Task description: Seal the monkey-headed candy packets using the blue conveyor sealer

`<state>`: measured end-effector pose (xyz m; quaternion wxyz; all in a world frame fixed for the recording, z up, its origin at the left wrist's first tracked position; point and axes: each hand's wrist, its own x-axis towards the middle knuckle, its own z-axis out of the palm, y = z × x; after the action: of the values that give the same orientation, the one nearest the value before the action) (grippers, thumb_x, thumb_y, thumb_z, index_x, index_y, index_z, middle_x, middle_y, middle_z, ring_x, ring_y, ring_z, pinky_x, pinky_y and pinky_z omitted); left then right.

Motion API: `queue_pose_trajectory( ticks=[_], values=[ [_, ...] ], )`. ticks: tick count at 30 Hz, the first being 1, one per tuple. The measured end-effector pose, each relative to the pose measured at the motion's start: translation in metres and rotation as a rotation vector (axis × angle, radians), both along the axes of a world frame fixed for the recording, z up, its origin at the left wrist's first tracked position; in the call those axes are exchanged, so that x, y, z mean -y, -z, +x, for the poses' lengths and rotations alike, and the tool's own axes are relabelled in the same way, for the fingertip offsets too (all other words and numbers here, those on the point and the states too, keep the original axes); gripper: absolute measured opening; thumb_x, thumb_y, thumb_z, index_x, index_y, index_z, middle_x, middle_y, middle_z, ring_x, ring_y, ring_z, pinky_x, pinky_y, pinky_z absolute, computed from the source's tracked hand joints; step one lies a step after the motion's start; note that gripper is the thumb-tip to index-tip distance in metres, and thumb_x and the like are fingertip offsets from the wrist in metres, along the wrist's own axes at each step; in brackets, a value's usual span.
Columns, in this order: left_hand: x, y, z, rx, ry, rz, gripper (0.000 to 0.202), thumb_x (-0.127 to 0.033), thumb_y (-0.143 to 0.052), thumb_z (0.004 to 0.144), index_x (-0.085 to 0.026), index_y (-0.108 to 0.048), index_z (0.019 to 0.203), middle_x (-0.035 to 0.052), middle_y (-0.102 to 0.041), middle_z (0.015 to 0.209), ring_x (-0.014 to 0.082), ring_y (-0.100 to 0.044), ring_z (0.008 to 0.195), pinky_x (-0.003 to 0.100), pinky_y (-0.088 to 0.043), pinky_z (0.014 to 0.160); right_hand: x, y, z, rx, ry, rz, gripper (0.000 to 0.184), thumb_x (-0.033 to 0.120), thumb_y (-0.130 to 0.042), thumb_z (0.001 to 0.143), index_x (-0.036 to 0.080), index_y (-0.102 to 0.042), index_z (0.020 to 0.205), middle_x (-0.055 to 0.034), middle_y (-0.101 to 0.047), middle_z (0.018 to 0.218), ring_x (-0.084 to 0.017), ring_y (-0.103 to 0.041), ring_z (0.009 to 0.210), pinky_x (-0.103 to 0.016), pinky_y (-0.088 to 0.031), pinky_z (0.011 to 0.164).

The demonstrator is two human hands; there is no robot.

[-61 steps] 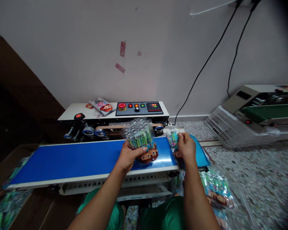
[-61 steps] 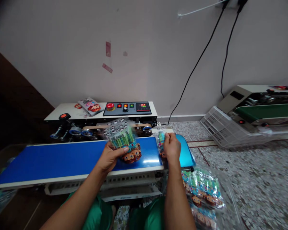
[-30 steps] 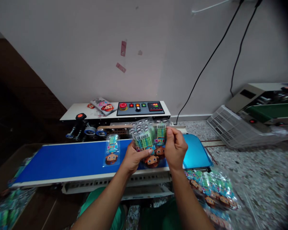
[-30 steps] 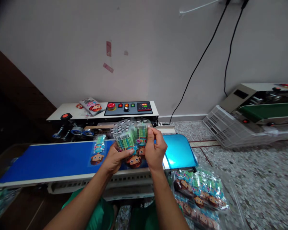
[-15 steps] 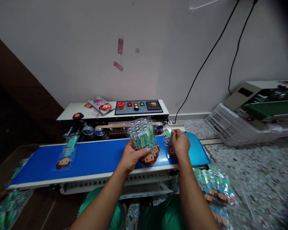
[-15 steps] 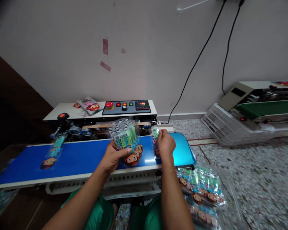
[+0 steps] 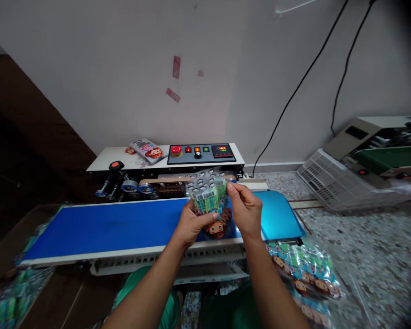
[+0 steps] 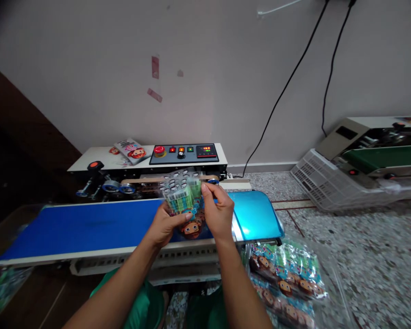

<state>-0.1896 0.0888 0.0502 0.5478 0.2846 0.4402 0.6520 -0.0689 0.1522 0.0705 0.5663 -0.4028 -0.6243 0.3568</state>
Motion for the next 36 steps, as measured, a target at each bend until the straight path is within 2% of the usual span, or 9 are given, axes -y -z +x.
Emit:
queue_pose_trajectory(
  ticks=[6,10,15,21,24,26,29,31,36],
  values=[
    [0.000,0.002,-0.002,0.006,-0.030,-0.025,0.045,-0.017,-0.080,0.055,-0.015,-0.064,0.097,0.0051,-0.072,0.087,0.0188,-0.066,0.076,0.033,-0.052,0.076,-0.015,0.003,0.015,-0.031,0.300,0.009,0.032,0.044,-0.045,0.086,0.015,-0.059,0.087,-0.0008,-0.057,0.075,-0.012,-0.050,0.068,-0.024,-0.040,0.063],
    [0.000,0.003,-0.005,-0.018,-0.035,-0.040,0.043,-0.016,-0.081,0.054,-0.015,-0.064,0.094,0.0034,-0.072,0.083,0.0181,-0.066,0.073,0.032,-0.052,0.074,-0.038,0.016,0.051,0.246,0.488,0.046,0.034,0.044,-0.039,0.089,0.015,-0.057,0.090,-0.0029,-0.058,0.076,-0.014,-0.049,0.069,-0.025,-0.036,0.065],
    [0.000,0.003,-0.006,-0.034,-0.015,-0.029,0.044,-0.017,-0.080,0.056,-0.015,-0.062,0.096,0.0053,-0.072,0.087,0.0206,-0.067,0.077,0.035,-0.052,0.076,-0.062,0.045,0.078,0.750,0.440,-0.105,0.029,0.034,-0.038,0.090,0.014,-0.060,0.092,-0.0065,-0.060,0.072,-0.016,-0.048,0.063,-0.026,-0.027,0.059],
    [0.000,0.005,-0.003,-0.071,0.018,-0.039,0.044,-0.017,-0.080,0.057,-0.014,-0.061,0.096,0.0050,-0.071,0.084,0.0191,-0.066,0.074,0.033,-0.052,0.072,-0.065,0.056,0.050,0.981,0.302,-0.220,0.032,0.034,-0.037,0.092,0.014,-0.061,0.097,-0.0080,-0.063,0.072,-0.015,-0.050,0.061,-0.026,-0.022,0.055],
    [0.000,0.005,-0.003,-0.073,0.020,-0.043,0.045,-0.017,-0.080,0.056,-0.014,-0.061,0.097,0.0051,-0.071,0.085,0.0188,-0.066,0.074,0.033,-0.052,0.074,-0.058,0.048,0.036,0.863,0.234,-0.139,0.035,0.038,-0.038,0.091,0.015,-0.063,0.099,-0.0092,-0.066,0.080,-0.017,-0.054,0.069,-0.025,-0.029,0.059],
    [0.000,0.005,-0.004,-0.069,0.014,-0.047,0.047,-0.017,-0.081,0.054,-0.014,-0.061,0.096,0.0047,-0.071,0.085,0.0186,-0.066,0.075,0.033,-0.051,0.076,-0.048,0.037,0.029,0.629,0.145,-0.094,0.039,0.044,-0.040,0.090,0.016,-0.063,0.101,-0.0087,-0.067,0.087,-0.017,-0.056,0.074,-0.026,-0.035,0.063],
    [0.000,0.004,-0.004,-0.071,0.016,-0.038,0.047,-0.018,-0.081,0.054,-0.015,-0.062,0.096,0.0044,-0.071,0.086,0.0181,-0.065,0.075,0.032,-0.050,0.076,-0.029,0.018,0.019,0.211,-0.161,-0.142,0.042,0.050,-0.044,0.086,0.018,-0.065,0.103,-0.0052,-0.068,0.088,-0.016,-0.059,0.076,-0.027,-0.043,0.068],
    [0.000,0.003,-0.003,-0.078,0.015,-0.027,0.046,-0.019,-0.081,0.054,-0.014,-0.063,0.096,0.0044,-0.071,0.086,0.0176,-0.064,0.074,0.031,-0.050,0.075,-0.018,0.009,0.011,0.056,-0.269,-0.149,0.036,0.048,-0.053,0.082,0.019,-0.068,0.097,-0.0032,-0.069,0.086,-0.016,-0.059,0.077,-0.027,-0.045,0.069],
    [0.000,0.002,-0.001,-0.080,0.028,-0.025,0.046,-0.020,-0.080,0.054,-0.015,-0.065,0.096,0.0042,-0.070,0.086,0.0180,-0.064,0.075,0.031,-0.049,0.075,-0.007,0.004,0.000,-0.044,-0.142,-0.118,0.024,0.039,-0.061,0.077,0.017,-0.068,0.081,-0.0006,-0.065,0.073,-0.013,-0.055,0.068,-0.025,-0.044,0.064]
  ],
)
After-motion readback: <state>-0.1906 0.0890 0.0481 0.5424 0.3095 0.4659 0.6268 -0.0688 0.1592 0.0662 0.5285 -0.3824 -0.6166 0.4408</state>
